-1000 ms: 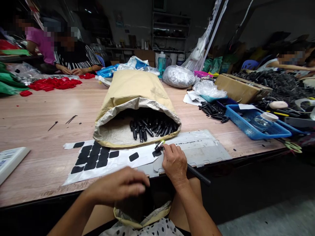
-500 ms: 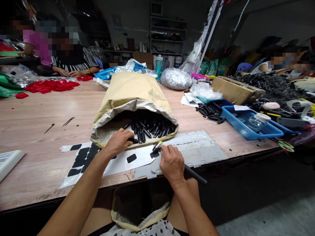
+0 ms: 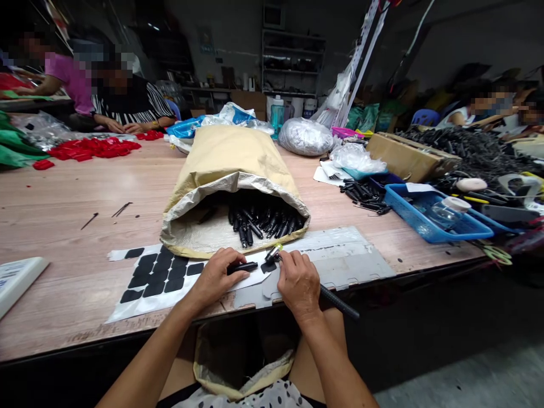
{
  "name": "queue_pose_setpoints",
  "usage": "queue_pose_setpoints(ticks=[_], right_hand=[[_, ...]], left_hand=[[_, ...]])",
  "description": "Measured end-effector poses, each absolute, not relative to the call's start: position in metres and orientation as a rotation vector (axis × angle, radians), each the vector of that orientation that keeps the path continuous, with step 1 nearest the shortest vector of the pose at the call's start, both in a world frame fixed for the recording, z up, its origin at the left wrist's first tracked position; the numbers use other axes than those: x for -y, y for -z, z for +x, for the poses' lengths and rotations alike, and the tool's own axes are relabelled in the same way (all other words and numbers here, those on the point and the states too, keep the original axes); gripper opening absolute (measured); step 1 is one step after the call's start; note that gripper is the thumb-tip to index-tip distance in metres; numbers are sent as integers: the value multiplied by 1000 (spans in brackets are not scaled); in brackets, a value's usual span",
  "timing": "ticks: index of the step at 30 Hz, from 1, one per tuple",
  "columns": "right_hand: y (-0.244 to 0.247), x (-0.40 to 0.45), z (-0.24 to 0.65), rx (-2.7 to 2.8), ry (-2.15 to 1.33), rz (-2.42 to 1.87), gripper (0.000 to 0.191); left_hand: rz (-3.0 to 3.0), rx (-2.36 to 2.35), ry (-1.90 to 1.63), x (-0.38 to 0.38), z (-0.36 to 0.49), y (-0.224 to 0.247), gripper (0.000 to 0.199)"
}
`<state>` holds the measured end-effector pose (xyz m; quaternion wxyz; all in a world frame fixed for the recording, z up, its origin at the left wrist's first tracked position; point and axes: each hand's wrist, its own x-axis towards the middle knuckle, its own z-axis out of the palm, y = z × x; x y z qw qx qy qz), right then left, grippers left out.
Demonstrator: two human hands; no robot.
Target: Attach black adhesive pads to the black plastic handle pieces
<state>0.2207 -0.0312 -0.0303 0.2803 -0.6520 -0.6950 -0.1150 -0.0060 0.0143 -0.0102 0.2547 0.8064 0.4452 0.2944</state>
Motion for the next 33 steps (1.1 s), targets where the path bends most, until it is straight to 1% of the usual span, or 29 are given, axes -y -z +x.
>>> queue_pose_setpoints(ticks=[3, 7, 12, 17, 21, 27, 33], right_hand=[[30, 31, 221, 1865, 305, -1734, 25], [29, 30, 225, 1878, 251, -1709, 25], [21, 34, 218, 1804, 38, -1523, 27], [1, 42, 192, 1821, -180, -1357, 26], [-9, 47, 176, 1833, -141, -1289, 28], [-4, 47, 175, 1934, -115, -1429, 28], [-6, 46, 182, 1852, -56, -1428, 28]], left_hand=[[2142, -1220, -854, -14, -7, 14, 16], [2118, -1219, -850, -16, -10, 14, 12], [2115, -1238, -850, -18, -8, 14, 11], [2096, -1267, -832, -21, -7, 18, 14], [2102, -1272, -814, -21, -6, 18, 12], [2114, -1283, -824, -20, -6, 17, 11], [2100, -1275, -831, -20, -6, 21, 12]])
